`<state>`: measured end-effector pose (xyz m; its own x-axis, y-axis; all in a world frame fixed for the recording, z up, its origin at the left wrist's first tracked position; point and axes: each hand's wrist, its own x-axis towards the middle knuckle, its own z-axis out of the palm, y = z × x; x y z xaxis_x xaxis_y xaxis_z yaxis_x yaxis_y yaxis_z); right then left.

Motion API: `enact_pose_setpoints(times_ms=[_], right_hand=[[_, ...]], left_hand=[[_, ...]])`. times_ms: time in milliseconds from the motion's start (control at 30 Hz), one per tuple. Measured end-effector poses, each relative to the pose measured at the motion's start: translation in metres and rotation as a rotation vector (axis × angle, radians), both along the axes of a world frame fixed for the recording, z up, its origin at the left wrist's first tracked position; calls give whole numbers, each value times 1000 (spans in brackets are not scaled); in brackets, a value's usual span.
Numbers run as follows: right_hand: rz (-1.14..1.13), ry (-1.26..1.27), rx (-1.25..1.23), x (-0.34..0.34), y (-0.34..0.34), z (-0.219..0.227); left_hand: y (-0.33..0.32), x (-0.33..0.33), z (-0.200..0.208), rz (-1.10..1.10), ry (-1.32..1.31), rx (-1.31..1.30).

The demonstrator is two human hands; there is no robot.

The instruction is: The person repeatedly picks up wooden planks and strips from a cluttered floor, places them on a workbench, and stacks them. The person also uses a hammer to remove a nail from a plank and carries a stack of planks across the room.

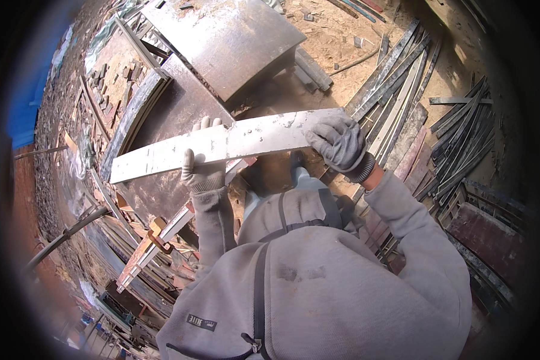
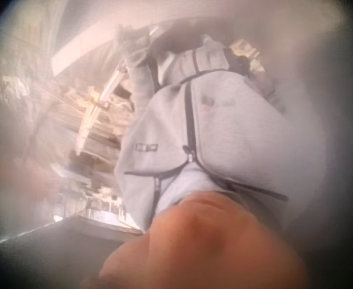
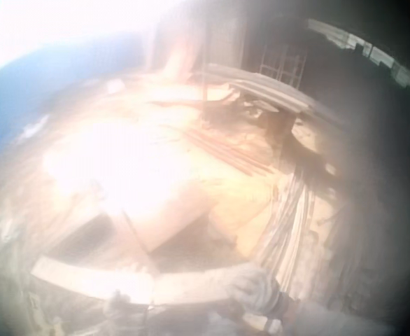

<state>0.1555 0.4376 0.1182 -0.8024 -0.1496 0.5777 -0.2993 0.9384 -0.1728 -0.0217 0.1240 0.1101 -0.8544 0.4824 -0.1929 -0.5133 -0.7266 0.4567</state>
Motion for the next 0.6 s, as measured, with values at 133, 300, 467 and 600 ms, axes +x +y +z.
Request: enact_pose_setpoints(times_ms=[133,300,467,600], right_hand=[[-138,-97,0,-23,-1,-7],[-155,-402,-643,-38,-1,-32],[-233,-815,-1497,-67,2,-50],[-242,-833,-1468,-100,-5,-56]], left_hand=[[-46,19,-16,125,97,-38],[-91,47,-76,259,-221,-168],[-121,53,-118,372,-447,-134],[-119,45,-127,278,-437,-50]])
